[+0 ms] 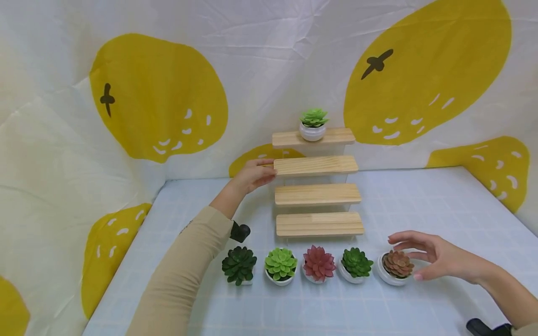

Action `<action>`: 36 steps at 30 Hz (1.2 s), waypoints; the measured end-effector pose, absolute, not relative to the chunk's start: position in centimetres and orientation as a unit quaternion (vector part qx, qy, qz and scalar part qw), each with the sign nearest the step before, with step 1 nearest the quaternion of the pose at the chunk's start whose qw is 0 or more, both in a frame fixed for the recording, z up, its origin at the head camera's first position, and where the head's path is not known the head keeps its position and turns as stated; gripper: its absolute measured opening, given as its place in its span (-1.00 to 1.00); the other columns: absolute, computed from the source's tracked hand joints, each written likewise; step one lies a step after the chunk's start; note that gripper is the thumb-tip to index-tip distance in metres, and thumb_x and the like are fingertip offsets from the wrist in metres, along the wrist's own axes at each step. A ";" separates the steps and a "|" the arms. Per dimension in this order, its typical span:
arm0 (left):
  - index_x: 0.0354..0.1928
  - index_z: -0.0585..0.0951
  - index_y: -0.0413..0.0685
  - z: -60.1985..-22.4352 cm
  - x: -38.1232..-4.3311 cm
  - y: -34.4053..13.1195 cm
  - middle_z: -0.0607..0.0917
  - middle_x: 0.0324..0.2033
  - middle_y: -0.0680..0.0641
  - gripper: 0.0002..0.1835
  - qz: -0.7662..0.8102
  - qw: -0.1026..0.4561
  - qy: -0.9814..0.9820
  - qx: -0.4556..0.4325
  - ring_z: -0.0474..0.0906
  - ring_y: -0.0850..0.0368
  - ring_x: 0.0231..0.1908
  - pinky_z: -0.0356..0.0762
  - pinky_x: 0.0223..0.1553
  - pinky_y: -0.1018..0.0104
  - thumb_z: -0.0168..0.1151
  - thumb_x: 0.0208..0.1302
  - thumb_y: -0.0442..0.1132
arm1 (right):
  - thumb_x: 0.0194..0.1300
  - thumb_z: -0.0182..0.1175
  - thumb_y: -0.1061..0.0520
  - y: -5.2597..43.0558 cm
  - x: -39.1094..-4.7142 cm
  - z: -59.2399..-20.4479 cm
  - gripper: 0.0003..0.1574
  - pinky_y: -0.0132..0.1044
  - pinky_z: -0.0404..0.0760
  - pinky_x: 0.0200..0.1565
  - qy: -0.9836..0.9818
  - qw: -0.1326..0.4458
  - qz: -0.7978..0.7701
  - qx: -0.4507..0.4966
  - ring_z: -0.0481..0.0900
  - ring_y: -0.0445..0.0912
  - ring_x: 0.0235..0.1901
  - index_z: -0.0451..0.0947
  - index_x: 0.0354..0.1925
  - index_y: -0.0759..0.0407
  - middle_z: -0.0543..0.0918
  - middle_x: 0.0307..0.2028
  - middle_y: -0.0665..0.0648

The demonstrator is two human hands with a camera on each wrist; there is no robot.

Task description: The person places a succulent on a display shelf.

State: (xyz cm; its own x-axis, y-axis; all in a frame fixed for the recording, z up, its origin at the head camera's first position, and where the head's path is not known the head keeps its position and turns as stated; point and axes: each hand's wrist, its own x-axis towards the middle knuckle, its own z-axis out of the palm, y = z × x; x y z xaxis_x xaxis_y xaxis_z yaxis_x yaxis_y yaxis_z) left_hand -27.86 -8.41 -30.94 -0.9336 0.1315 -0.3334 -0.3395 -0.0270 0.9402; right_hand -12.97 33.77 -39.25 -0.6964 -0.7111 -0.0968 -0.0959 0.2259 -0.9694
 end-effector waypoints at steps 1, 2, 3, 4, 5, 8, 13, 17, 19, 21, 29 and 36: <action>0.27 0.35 -0.28 -30.9 -27.9 -8.4 0.45 0.10 -0.30 -0.46 0.712 0.165 0.678 -0.077 0.47 0.02 -0.17 0.39 0.15 0.18 0.11 0.21 -0.55 | 0.16 0.13 0.45 33.7 -13.0 -39.4 -0.21 -0.44 0.45 0.03 0.734 0.276 -0.556 -0.274 0.38 -0.22 0.13 0.07 0.31 0.43 0.33 0.24 0.19; 0.27 0.35 -0.28 -30.9 -28.0 -8.4 0.45 0.11 -0.30 -0.45 0.712 0.164 0.678 -0.077 0.47 0.02 -0.18 0.40 0.15 0.18 0.11 0.21 -0.55 | 0.15 0.14 0.45 33.7 -12.9 -39.5 -0.21 -0.44 0.45 0.02 0.735 0.274 -0.554 -0.278 0.38 -0.23 0.13 0.08 0.31 0.43 0.33 0.24 0.20; 0.27 0.35 -0.28 -30.9 -28.0 -8.5 0.45 0.11 -0.30 -0.46 0.713 0.164 0.678 -0.077 0.47 0.02 -0.18 0.40 0.15 0.18 0.12 0.21 -0.55 | 0.14 0.15 0.45 33.7 -12.9 -39.7 -0.21 -0.44 0.45 0.02 0.737 0.273 -0.552 -0.280 0.38 -0.23 0.13 0.09 0.30 0.43 0.33 0.23 0.20; 0.26 0.36 -0.27 -30.9 -28.0 -8.5 0.45 0.11 -0.29 -0.46 0.713 0.164 0.677 -0.078 0.47 0.02 -0.18 0.40 0.14 0.19 0.12 0.21 -0.55 | 0.14 0.16 0.45 33.6 -12.9 -39.8 -0.21 -0.44 0.45 0.01 0.738 0.272 -0.550 -0.281 0.38 -0.23 0.12 0.10 0.30 0.42 0.34 0.23 0.19; 0.26 0.36 -0.27 -30.9 -28.1 -8.5 0.45 0.11 -0.29 -0.46 0.713 0.164 0.677 -0.080 0.47 0.01 -0.17 0.40 0.14 0.19 0.12 0.20 -0.55 | 0.13 0.16 0.44 33.6 -12.9 -39.9 -0.21 -0.44 0.45 0.01 0.739 0.272 -0.548 -0.282 0.39 -0.24 0.11 0.11 0.30 0.41 0.35 0.23 0.17; 0.26 0.37 -0.26 -30.9 -28.2 -8.6 0.46 0.10 -0.28 -0.46 0.711 0.165 0.679 -0.082 0.48 0.02 -0.19 0.42 0.13 0.20 0.13 0.20 -0.54 | 0.12 0.19 0.44 33.5 -12.9 -40.2 -0.22 -0.46 0.45 0.02 0.743 0.263 -0.542 -0.292 0.39 -0.25 0.10 0.14 0.28 0.41 0.38 0.21 0.14; 0.26 0.38 -0.24 -30.9 -28.3 -8.6 0.48 0.09 -0.27 -0.47 0.705 0.163 0.686 -0.080 0.49 0.08 -0.26 0.44 0.11 0.22 0.14 0.21 -0.53 | 0.12 0.21 0.43 33.3 -13.1 -40.5 -0.24 -0.49 0.44 0.02 0.750 0.260 -0.532 -0.296 0.39 -0.29 0.09 0.18 0.26 0.41 0.41 0.19 0.08; 0.25 0.38 -0.26 -31.0 -28.3 -8.6 0.48 0.08 -0.27 -0.47 0.713 0.164 0.677 -0.082 0.48 0.04 -0.22 0.42 0.13 0.21 0.13 0.20 -0.54 | 0.13 0.22 0.41 33.1 -13.1 -40.9 -0.27 -0.52 0.42 0.02 0.750 0.268 -0.527 -0.298 0.41 -0.28 0.07 0.20 0.25 0.41 0.43 0.17 -0.01; 0.26 0.37 -0.27 -31.1 -28.2 -8.6 0.47 0.08 -0.27 -0.47 0.715 0.165 0.674 -0.080 0.48 0.03 -0.20 0.40 0.14 0.20 0.13 0.21 -0.54 | 0.12 0.23 0.40 33.0 -13.1 -41.0 -0.27 -0.52 0.41 0.02 0.747 0.274 -0.529 -0.296 0.42 -0.27 0.06 0.21 0.24 0.41 0.44 0.15 -0.05; 0.25 0.37 -0.27 -31.0 -28.1 -8.6 0.48 0.06 -0.26 -0.47 0.715 0.165 0.675 -0.078 0.49 0.04 -0.22 0.40 0.14 0.20 0.12 0.20 -0.55 | 0.13 0.24 0.40 33.0 -13.1 -41.0 -0.27 -0.52 0.42 0.01 0.744 0.280 -0.531 -0.294 0.44 -0.25 0.05 0.21 0.25 0.41 0.45 0.14 -0.06; 0.26 0.37 -0.27 -30.8 -27.8 -8.6 0.50 -0.01 -0.22 -0.46 0.711 0.167 0.679 -0.079 0.49 0.08 -0.27 0.40 0.14 0.20 0.12 0.21 -0.55 | 0.12 0.26 0.36 32.8 -12.9 -41.0 -0.25 -0.51 0.42 -0.04 0.758 0.283 -0.512 -0.288 0.43 -0.27 0.03 0.21 0.25 0.37 0.46 0.11 -0.13; 0.26 0.37 -0.27 -30.8 -27.8 -8.5 0.49 0.00 -0.23 -0.46 0.714 0.166 0.675 -0.081 0.48 0.10 -0.29 0.40 0.14 0.19 0.12 0.20 -0.55 | 0.12 0.29 0.30 32.6 -12.8 -41.0 -0.26 -0.54 0.43 -0.05 0.773 0.273 -0.502 -0.275 0.40 -0.34 0.04 0.25 0.24 0.31 0.45 0.10 -0.19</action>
